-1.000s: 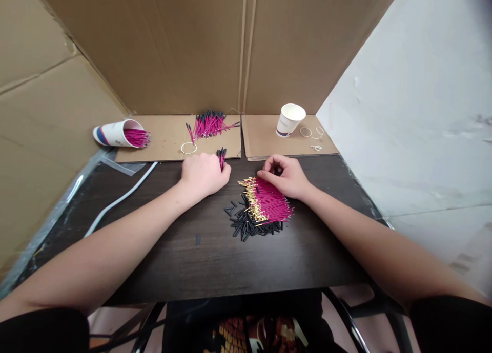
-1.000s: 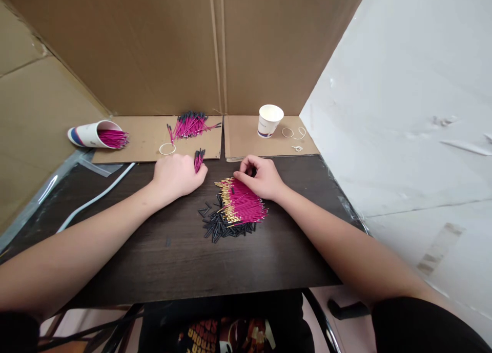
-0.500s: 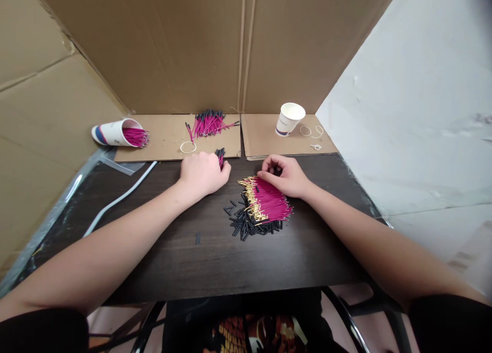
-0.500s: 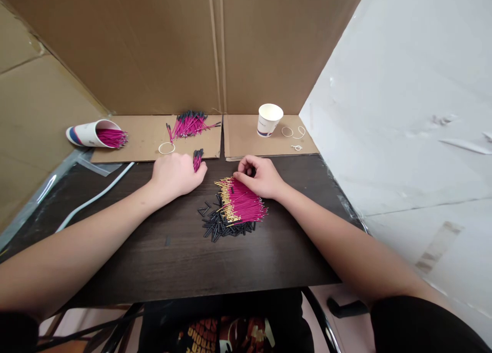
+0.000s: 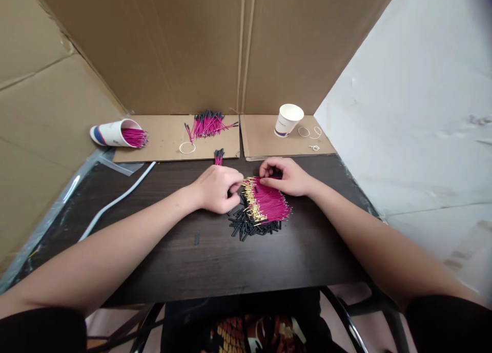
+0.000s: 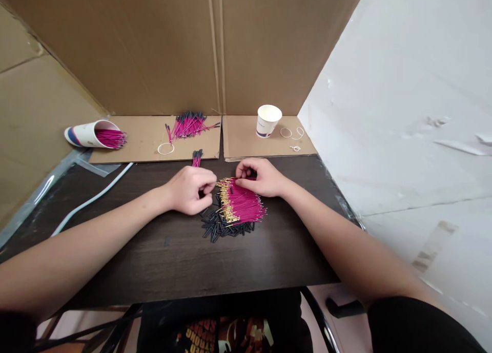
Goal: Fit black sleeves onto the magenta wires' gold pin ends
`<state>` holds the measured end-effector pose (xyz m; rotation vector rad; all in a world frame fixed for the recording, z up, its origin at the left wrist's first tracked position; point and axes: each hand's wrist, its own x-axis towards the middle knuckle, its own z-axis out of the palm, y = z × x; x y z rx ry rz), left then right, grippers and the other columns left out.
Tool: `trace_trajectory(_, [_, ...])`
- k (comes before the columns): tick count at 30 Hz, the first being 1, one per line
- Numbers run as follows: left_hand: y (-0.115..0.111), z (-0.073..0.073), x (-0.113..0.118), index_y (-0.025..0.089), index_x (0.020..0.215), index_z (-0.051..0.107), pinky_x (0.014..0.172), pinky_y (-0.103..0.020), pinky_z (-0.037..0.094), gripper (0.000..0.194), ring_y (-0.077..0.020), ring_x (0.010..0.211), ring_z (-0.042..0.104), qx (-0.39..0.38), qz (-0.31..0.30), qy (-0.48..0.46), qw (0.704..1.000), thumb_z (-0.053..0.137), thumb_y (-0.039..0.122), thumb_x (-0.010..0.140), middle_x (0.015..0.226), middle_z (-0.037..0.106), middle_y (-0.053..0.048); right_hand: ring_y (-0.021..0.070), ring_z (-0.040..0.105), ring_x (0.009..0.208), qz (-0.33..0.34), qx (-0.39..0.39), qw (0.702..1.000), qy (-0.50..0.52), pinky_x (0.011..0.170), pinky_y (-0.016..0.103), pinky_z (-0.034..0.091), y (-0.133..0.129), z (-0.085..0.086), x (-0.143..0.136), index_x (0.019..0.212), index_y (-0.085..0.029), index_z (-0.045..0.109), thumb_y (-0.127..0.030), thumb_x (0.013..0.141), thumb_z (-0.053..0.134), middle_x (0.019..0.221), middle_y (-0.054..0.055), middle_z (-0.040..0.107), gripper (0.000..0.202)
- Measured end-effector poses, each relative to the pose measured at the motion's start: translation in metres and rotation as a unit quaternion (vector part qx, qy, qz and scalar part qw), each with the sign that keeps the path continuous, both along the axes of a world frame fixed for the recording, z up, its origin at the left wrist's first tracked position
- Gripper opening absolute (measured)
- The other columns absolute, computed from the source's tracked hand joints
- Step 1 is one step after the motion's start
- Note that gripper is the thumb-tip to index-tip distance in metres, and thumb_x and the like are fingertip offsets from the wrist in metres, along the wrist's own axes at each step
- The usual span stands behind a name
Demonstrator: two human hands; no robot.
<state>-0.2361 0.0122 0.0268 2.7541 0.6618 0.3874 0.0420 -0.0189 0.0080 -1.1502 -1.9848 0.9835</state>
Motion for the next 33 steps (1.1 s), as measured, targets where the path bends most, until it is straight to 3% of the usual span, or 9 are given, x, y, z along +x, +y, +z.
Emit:
trace_trajectory(3, [0.0, -0.004, -0.002, 0.022, 0.077, 0.061, 0.065, -0.035, 0.047, 0.007, -0.0205, 0.067, 0.059, -0.025, -0.08, -0.025, 0.996, 0.059, 0.029, 0.076, 0.074, 0.067, -0.003, 0.0175, 0.059, 0.08, 0.015, 0.001, 1.0, -0.006, 0.077, 0.035, 0.05, 0.001, 0.001, 0.001, 0.089, -0.022, 0.072, -0.031, 0.089, 0.079, 0.087, 0.001, 0.069, 0.012])
trace_trajectory(7, [-0.001, -0.003, -0.002, 0.022, 0.08, 0.063, 0.064, -0.035, 0.047, 0.007, -0.0199, 0.067, 0.06, -0.037, -0.105, -0.034, 0.993, 0.061, 0.029, 0.078, 0.077, 0.068, -0.003, 0.0173, 0.06, 0.08, 0.017, 0.017, 1.0, -0.015, 0.078, 0.034, 0.05, 0.001, -0.001, 0.001, 0.09, -0.022, 0.074, -0.03, 0.088, 0.079, 0.087, 0.001, 0.068, 0.01])
trace_trajectory(23, [-0.006, -0.002, -0.001, 0.022, 0.08, 0.067, 0.06, -0.034, 0.045, 0.007, -0.0175, 0.062, 0.058, -0.054, -0.116, -0.034, 0.991, 0.061, 0.019, 0.078, 0.068, 0.063, 0.0, 0.0187, 0.062, 0.075, -0.006, 0.037, 0.999, 0.0, 0.072, 0.037, 0.049, 0.0, -0.005, -0.001, 0.086, -0.022, 0.079, -0.034, 0.094, 0.078, 0.084, 0.004, 0.073, 0.014])
trace_trajectory(33, [0.001, -0.014, -0.001, 0.019, 0.077, 0.063, 0.054, -0.029, 0.043, 0.004, -0.0124, 0.054, 0.05, -0.015, -0.134, -0.118, 0.984, 0.06, 0.017, 0.075, 0.062, 0.053, 0.004, 0.0165, 0.062, 0.075, -0.011, 0.037, 0.999, -0.012, 0.074, 0.034, 0.05, 0.0, -0.005, -0.001, 0.085, -0.02, 0.077, -0.031, 0.094, 0.076, 0.082, 0.003, 0.072, 0.014])
